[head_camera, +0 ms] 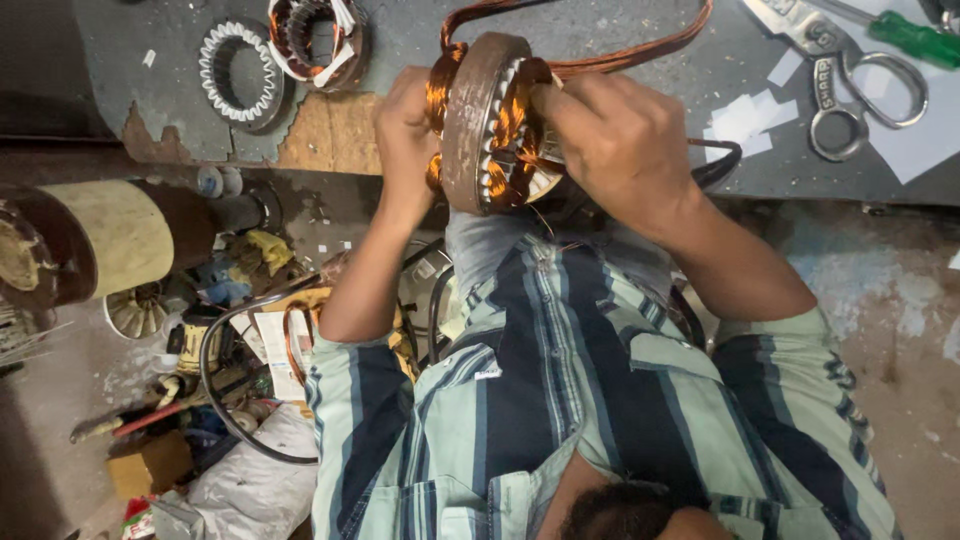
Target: The person winds copper wire around a motor stator core, inserting white insulating strips between coil layers. They use a metal tool to press the wire into the slots and continue wrapping the wire around the core.
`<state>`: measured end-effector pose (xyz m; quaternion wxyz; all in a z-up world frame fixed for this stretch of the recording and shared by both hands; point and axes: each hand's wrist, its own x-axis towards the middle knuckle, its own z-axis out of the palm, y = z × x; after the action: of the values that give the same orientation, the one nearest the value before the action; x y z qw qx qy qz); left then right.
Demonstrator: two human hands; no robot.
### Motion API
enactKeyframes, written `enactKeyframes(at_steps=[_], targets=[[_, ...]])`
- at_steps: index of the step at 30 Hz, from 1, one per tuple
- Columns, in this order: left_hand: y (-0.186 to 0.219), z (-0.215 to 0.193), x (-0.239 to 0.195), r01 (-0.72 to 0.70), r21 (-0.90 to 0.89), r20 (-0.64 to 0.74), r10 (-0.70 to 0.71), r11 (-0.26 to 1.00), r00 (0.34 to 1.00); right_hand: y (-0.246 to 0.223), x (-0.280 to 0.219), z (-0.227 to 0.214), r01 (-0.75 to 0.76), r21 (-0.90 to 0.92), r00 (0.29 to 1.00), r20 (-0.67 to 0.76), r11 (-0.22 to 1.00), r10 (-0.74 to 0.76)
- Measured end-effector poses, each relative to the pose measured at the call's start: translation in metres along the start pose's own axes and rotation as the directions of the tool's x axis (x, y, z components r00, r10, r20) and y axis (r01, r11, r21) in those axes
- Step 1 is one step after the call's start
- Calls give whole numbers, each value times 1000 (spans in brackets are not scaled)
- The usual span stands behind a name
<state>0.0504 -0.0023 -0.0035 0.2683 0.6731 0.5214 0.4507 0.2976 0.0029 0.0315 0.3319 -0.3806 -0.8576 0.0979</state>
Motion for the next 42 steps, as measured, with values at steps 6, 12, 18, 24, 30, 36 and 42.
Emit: enactKeyframes(at_steps=[6,12,18,24,30,36,42], targets=[[20,-20,-8,-138,193,198,99,971,975,-2,-11,-4,97,-97,992,90,991,-88],[11,-20,-6,-72,75,283,48,995,958,-5,-9,-3,131,-185,989,87,974,-116],[-6,-37,8,-401,276,439,257,873,861,-7,-9,-5,151,-191,985,106,970,-132],[-11,-39,56,-505,436,535,237,745,811,-12,-7,-4,137,-181,986,117,974,-117],[76,-62,41,-431,592,352,262,681,899,-13,-10,-4,109,-166,986,141,980,-86],[120,-30,-60,-279,230,668,57,932,742,-13,-8,0,111,-184,989,113,977,-91],[73,-58,-105,-16,329,474,-151,944,867,-11,-11,0,107,-165,989,123,980,-87]])
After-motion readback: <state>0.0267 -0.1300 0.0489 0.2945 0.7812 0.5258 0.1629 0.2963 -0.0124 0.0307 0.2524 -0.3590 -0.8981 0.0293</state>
